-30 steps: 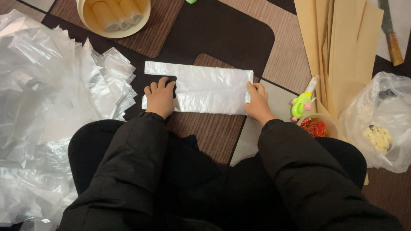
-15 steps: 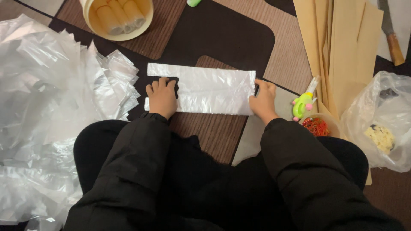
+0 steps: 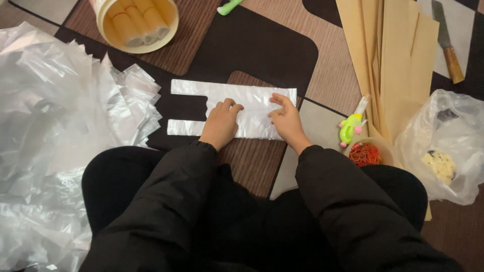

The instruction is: Folding plastic bags neatly one by one while sitting on the floor

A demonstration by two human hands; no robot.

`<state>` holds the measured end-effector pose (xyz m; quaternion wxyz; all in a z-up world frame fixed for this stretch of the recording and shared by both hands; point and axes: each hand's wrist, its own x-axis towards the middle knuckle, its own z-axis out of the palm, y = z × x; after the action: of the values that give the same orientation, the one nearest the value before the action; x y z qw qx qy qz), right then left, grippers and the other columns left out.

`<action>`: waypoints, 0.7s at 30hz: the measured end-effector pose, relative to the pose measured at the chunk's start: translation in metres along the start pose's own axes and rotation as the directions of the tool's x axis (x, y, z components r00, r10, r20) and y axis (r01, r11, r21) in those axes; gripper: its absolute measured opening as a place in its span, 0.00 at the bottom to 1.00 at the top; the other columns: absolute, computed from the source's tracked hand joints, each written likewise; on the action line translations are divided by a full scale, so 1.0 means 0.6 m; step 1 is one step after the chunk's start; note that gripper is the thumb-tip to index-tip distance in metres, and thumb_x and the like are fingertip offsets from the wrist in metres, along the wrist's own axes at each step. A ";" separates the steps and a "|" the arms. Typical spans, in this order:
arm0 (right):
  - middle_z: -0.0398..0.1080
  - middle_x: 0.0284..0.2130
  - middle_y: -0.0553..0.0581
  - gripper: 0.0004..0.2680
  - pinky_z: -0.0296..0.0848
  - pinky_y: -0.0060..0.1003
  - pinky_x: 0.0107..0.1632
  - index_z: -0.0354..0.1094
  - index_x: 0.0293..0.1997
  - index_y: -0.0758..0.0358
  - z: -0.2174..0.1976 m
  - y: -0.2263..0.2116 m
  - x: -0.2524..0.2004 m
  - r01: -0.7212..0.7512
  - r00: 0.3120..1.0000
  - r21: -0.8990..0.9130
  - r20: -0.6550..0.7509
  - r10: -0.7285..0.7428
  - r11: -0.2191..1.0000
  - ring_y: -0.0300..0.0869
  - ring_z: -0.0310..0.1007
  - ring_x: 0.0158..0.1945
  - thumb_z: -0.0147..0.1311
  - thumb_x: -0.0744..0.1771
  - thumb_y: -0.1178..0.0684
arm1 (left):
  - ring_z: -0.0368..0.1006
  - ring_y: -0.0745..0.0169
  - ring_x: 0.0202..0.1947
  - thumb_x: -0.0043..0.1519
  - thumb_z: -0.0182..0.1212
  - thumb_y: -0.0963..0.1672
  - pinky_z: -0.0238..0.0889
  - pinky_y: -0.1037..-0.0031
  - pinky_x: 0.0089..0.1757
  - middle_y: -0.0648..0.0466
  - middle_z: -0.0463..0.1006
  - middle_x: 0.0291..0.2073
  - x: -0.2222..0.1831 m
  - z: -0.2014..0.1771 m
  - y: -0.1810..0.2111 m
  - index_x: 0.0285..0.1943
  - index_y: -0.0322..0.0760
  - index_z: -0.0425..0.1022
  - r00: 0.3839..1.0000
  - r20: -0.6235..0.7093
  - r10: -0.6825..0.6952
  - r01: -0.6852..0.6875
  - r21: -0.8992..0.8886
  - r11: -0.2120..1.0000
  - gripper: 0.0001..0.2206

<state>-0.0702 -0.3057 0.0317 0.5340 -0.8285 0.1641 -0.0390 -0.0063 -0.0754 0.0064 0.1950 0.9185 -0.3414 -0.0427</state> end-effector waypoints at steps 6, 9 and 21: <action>0.57 0.73 0.71 0.29 0.86 0.33 0.40 0.47 0.79 0.65 0.046 -0.010 0.008 -0.249 0.957 0.520 0.263 0.124 0.817 0.50 0.82 0.49 0.43 0.65 0.72 | 0.72 0.46 0.52 0.58 0.64 0.37 0.72 0.66 0.45 0.46 0.67 0.57 0.006 0.014 -0.002 0.64 0.39 0.73 0.992 0.094 -0.079 0.080 -0.002 0.997 0.23; 0.47 0.78 0.67 0.30 0.87 0.38 0.47 0.42 0.81 0.62 0.050 0.046 0.027 -0.339 0.933 0.559 0.301 0.196 0.757 0.53 0.78 0.56 0.44 0.67 0.72 | 0.71 0.45 0.53 0.58 0.65 0.38 0.74 0.65 0.45 0.47 0.66 0.58 0.000 0.014 0.003 0.65 0.39 0.73 0.989 0.104 -0.101 0.100 0.015 0.995 0.23; 0.62 0.69 0.73 0.24 0.73 0.52 0.67 0.54 0.75 0.68 -0.045 0.126 0.068 -0.264 0.874 0.243 -0.349 0.338 0.933 0.60 0.62 0.72 0.46 0.67 0.68 | 0.70 0.45 0.51 0.56 0.66 0.40 0.75 0.66 0.44 0.47 0.65 0.58 -0.002 0.008 0.004 0.65 0.39 0.75 0.995 0.047 -0.090 0.088 0.032 0.996 0.25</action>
<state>-0.0554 -0.3704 -0.0294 0.5665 -0.7145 0.3887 -0.1325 -0.0096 -0.0781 0.0030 0.1706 0.9343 -0.3054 -0.0683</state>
